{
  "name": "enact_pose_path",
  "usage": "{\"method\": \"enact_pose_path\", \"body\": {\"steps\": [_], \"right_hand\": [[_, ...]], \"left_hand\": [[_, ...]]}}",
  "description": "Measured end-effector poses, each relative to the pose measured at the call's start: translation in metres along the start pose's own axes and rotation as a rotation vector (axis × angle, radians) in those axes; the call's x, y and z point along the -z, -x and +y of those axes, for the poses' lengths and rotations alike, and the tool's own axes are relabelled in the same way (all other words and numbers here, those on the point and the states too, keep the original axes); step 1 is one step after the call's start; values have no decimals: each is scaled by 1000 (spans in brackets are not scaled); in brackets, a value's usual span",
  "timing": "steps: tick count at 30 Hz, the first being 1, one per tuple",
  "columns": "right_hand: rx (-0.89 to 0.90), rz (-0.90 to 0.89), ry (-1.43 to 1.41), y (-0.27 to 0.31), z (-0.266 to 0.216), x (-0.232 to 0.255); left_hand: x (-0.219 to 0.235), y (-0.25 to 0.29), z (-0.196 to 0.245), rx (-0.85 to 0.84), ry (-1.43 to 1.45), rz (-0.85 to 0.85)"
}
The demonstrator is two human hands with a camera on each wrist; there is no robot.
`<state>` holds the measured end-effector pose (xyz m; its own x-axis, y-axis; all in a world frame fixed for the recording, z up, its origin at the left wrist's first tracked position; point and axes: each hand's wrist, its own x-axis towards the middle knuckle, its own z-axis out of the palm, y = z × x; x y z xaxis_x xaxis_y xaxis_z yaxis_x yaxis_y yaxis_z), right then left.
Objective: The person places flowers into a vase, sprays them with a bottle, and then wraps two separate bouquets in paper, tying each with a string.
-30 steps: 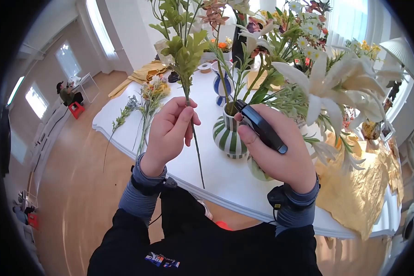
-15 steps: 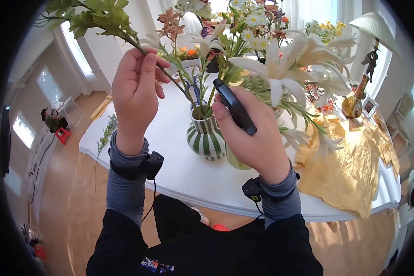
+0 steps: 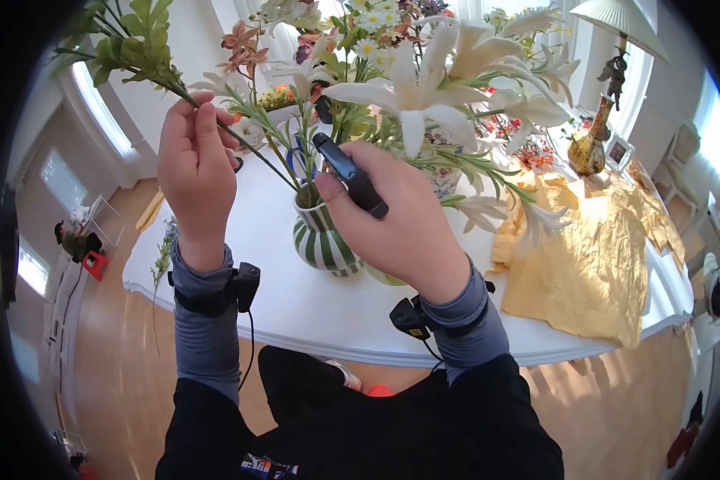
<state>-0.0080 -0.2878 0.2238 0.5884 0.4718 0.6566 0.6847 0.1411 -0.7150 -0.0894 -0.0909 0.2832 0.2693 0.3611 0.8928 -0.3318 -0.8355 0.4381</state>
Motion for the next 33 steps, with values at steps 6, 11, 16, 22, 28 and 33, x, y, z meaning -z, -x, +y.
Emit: {"method": "enact_pose_path", "body": {"steps": [6, 11, 16, 22, 28, 33], "right_hand": [[65, 25, -23, -2, 4, -6], [58, 17, -37, -2, 6, -7], [106, 15, -14, -4, 12, -10], [-47, -15, 18, -2, 9, -12], [-7, -64, 127, -6, 15, -12], [12, -70, 126, -8, 22, -16]], "left_hand": [[-9, 21, -30, 131, -100, -286], [-12, 56, -56, 174, -230, -495], [-7, 67, -59, 129, -369, -635], [8, 94, -81, 184, -212, -501], [14, 120, -88, 224, -221, -552], [9, 120, -85, 202, -159, -560]]}}
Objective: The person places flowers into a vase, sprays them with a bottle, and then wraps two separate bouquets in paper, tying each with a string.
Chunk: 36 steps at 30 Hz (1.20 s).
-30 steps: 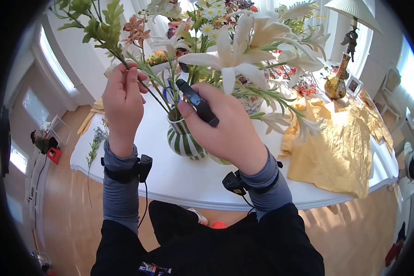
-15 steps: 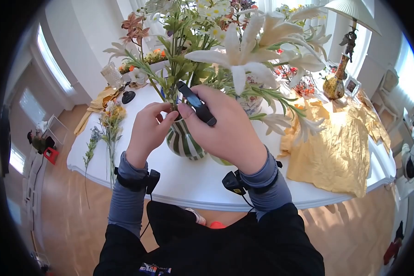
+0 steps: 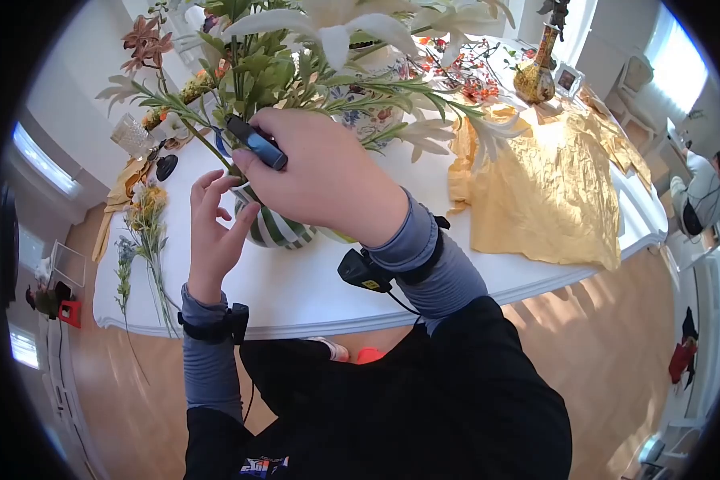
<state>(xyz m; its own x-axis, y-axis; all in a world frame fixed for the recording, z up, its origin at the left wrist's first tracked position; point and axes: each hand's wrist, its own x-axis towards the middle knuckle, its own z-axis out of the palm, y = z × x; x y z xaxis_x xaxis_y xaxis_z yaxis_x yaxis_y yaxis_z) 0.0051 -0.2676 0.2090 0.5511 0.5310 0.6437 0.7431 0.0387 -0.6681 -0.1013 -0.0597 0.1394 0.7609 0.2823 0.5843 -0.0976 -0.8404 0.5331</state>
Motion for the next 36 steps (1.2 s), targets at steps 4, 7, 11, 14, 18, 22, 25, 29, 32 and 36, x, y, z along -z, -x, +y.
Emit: {"method": "enact_pose_path", "body": {"steps": [4, 7, 11, 14, 18, 22, 25, 29, 32, 36], "right_hand": [[7, 16, -9, -2, 0, -3], [65, 47, 41, 0, 1, -3], [19, 63, 45, 0, 4, -3], [-70, 5, 62, -1, 5, -3], [-23, 24, 85, -1, 6, -5], [-128, -103, 52, -3, 4, -7], [-151, -148, 96, -4, 5, -11], [-128, -172, 159, -4, 7, -19], [-163, -214, 189, -2, 13, -28], [-191, -181, 213, 10, 32, -39]], "left_hand": [[-10, -4, -15, -81, 14, -40], [-17, -5, -13, -82, 24, 20], [-33, -5, -9, -50, -37, 146], [-46, -10, -10, -48, -66, 222], [-55, -22, -20, -49, -63, 255], [-53, -28, -33, -82, 34, 240], [-52, -28, -55, 121, 349, 264], [-43, -35, -104, 307, 441, 356], [-58, -39, -165, 407, 361, 394], [-81, -42, -211, 571, 338, 325]]}}
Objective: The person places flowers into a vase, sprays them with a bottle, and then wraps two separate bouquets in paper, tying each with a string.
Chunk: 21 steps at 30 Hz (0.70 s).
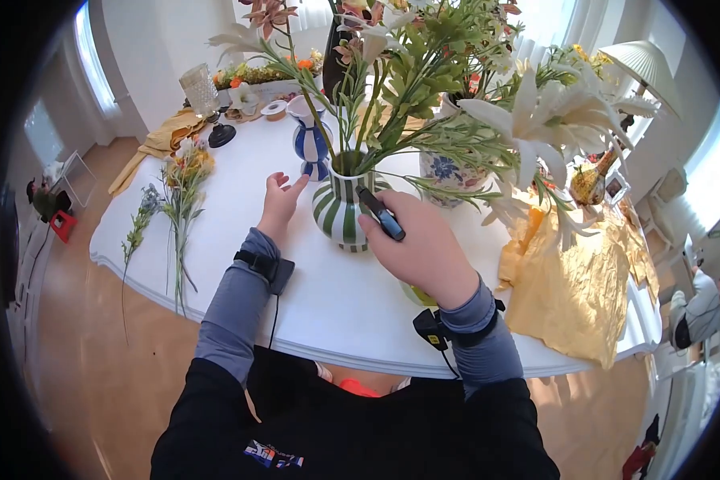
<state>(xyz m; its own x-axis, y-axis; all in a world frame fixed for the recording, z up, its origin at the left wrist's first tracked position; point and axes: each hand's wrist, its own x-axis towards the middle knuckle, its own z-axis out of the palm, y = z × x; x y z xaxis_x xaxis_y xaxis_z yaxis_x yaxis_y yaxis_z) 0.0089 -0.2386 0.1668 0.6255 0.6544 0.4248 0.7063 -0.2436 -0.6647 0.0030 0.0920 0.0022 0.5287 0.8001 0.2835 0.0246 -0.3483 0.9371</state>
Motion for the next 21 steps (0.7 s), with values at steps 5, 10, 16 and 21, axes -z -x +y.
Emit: {"method": "enact_pose_path", "body": {"steps": [5, 10, 16, 21], "right_hand": [[114, 62, -46, 20, 31, -1], [-29, 212, -48, 48, 65, 12], [-108, 657, -270, 65, 111, 38], [-302, 664, -57, 74, 139, 61]], "left_hand": [[-3, -12, -26, 66, 199, -262], [-6, -12, -21, 61, 220, -319], [-9, -13, 5, 179, 197, -237], [-17, -31, -4, 208, 231, -291]]}}
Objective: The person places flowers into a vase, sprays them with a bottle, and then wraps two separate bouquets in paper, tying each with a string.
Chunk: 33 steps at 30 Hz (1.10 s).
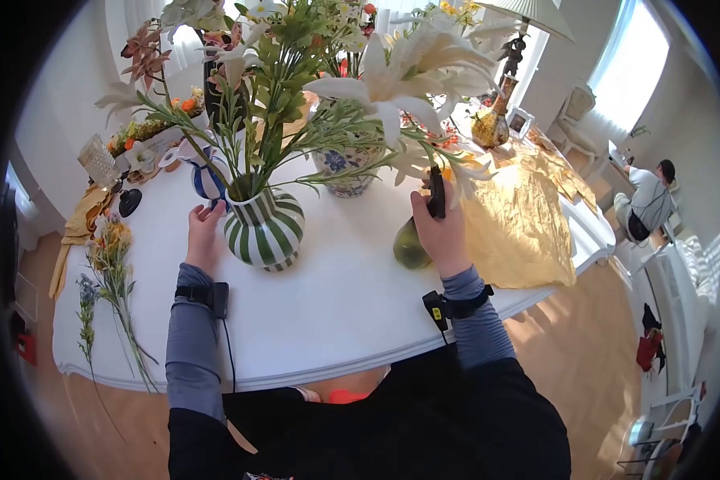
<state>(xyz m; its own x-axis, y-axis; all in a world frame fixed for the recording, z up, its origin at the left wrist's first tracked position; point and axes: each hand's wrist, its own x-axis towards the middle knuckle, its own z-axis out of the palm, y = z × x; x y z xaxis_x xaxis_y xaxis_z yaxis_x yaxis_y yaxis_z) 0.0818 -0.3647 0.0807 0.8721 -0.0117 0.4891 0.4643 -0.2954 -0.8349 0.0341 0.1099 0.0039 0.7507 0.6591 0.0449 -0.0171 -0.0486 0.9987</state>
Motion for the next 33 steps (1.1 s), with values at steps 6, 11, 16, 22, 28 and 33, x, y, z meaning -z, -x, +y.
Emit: {"method": "enact_pose_path", "body": {"steps": [6, 11, 16, 22, 28, 33], "right_hand": [[107, 89, 232, 14, -8, 5], [340, 236, 412, 64, -19, 30], [406, -410, 322, 90, -71, -12], [242, -606, 72, 81, -53, -98], [357, -492, 120, 49, -65, -150], [345, -467, 206, 39, -95, -159]], "left_hand": [[-14, -12, 4, -29, -43, 62], [-32, -20, 11, -152, 110, 4], [-39, -59, -29, -204, 81, 115], [-21, -38, -4, -135, -405, 98], [-2, -49, -23, -150, -590, 111], [-9, -29, 7, -57, -567, 107]]}}
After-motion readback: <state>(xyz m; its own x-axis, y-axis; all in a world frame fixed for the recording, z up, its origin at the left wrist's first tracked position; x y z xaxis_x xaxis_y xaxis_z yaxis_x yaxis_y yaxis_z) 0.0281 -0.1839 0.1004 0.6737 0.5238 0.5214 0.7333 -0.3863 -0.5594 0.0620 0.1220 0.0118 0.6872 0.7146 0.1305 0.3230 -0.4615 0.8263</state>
